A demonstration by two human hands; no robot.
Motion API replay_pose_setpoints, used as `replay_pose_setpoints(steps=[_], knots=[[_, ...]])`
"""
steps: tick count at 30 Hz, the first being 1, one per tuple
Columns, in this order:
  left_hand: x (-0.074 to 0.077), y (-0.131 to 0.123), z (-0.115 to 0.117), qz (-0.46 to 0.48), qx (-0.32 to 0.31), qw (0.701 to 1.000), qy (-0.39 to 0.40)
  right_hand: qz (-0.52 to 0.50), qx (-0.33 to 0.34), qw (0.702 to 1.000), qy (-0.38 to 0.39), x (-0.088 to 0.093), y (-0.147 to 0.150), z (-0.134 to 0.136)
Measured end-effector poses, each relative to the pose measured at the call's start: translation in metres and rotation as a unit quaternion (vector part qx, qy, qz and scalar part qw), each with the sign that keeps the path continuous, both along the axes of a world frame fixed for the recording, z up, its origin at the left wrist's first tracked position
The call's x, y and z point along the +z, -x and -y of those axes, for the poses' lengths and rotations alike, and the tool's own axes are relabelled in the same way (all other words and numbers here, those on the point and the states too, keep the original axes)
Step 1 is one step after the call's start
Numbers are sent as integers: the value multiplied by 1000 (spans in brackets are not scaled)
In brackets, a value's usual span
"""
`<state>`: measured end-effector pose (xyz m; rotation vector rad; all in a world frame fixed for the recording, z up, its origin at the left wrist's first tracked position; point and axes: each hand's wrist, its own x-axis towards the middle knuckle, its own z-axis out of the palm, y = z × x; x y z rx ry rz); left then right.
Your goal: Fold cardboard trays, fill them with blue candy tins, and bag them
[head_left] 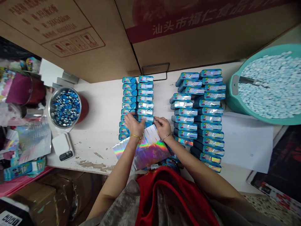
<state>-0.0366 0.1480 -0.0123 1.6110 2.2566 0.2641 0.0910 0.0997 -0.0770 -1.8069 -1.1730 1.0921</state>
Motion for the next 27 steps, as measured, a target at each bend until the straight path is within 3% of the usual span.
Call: replay_pose_setpoints(steps=[5, 9, 13, 15, 17, 22, 27], knots=[[-1, -2, -2, -2, 21, 999, 26, 137, 161, 977, 21, 15, -1, 14], [2, 2, -1, 2, -33, 999, 7, 198, 245, 948, 44, 21, -4, 14], [21, 28, 11, 97, -195, 976, 3, 198, 181, 963, 33, 32, -15, 8], [33, 47, 24, 94, -280, 955, 29, 181, 144, 973, -23, 46, -18, 9], [40, 63, 39, 52, -335, 939, 61, 167, 164, 970, -72, 63, -15, 13], [42, 73, 68, 22, -352, 929, 116, 204, 320, 923, -65, 92, 13, 30], [38, 55, 80, -13, -353, 935, 24, 230, 314, 921, 14, 84, 20, 35]])
